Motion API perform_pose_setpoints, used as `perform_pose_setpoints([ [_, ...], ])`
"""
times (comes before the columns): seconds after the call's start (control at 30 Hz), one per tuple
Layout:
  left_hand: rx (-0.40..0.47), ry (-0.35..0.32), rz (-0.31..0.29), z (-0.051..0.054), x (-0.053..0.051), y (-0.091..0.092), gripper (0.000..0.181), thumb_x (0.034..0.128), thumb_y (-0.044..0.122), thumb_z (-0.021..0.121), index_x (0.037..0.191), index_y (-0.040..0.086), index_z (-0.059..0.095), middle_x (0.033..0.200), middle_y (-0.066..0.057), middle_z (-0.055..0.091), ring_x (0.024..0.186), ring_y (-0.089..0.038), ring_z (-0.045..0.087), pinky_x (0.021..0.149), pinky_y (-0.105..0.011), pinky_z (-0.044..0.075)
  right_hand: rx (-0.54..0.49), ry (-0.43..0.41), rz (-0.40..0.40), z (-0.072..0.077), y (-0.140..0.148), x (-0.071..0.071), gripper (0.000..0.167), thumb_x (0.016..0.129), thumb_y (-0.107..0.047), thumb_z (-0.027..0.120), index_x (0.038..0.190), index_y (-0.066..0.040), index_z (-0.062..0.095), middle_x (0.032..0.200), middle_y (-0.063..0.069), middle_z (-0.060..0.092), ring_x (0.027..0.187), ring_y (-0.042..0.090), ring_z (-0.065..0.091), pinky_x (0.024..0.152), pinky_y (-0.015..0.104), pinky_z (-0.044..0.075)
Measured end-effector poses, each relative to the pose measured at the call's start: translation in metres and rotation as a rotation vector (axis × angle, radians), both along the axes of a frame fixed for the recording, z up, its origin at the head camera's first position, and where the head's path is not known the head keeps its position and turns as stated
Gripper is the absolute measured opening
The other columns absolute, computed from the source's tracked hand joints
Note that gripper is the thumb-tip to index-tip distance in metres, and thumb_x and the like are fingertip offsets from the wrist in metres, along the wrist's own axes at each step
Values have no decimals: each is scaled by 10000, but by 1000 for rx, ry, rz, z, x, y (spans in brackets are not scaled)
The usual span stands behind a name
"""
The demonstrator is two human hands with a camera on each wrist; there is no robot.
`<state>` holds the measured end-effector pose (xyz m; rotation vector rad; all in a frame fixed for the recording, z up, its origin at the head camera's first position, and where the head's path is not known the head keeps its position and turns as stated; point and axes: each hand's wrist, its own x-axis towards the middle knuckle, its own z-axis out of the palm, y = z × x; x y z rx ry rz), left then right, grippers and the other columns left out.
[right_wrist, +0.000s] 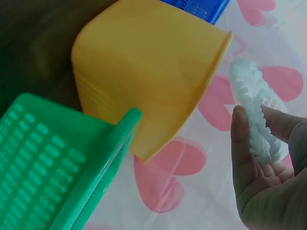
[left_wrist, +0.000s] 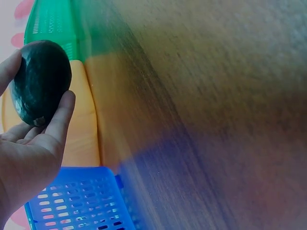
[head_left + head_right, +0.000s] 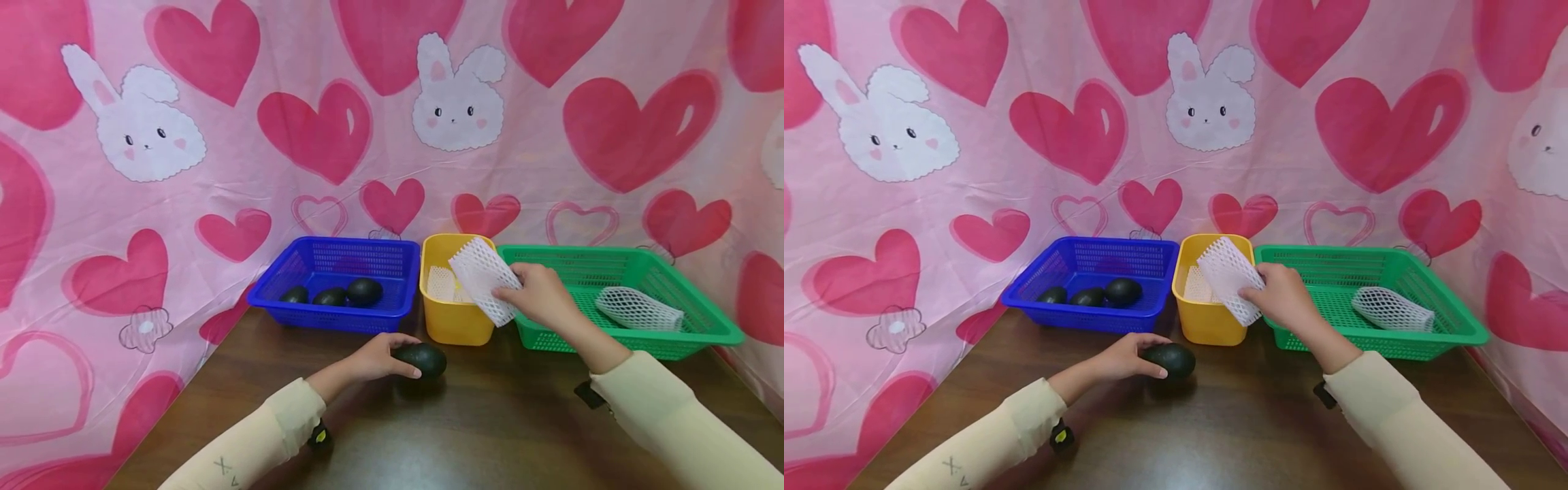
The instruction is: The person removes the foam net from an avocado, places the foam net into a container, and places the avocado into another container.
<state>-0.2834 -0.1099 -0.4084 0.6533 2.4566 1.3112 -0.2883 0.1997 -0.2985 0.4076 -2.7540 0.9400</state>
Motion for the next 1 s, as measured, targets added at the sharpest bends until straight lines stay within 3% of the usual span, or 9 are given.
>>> perform_pose_setpoints([
  [0.2,4,-5,-7,1,0,1,552,768,234,834,1261,93,628,1162,-33,653,980,-181,581,865,-371,485,-57,-42,-96,0,-14,-24,446,866,-263,740,1134,68,608,1014,224,662,782,294,623,639,365,558],
  [0.53,-1,3,-10,1,0,2,548,770,246,834,1258,99,633,1161,-27,656,997,-178,583,875,-373,481,-122,-116,-203,-6,-40,-58,505,875,-256,717,1211,85,558,1082,236,623,870,325,604,731,385,560],
  [0.77,-6,9,1,1,-1,2,550,768,258,837,1255,101,636,1173,-34,655,1024,-190,581,894,-398,468,-185,-204,-253,-13,-54,-74,393,869,-221,723,1108,65,598,1004,193,631,824,281,606,703,340,557],
  [1.0,-6,9,-3,1,-1,0,558,768,252,835,1261,93,630,1157,-34,658,990,-184,580,874,-381,475,-208,-307,-295,-22,-65,-87,421,864,-221,722,1143,54,568,994,165,607,836,268,576,731,329,540],
])
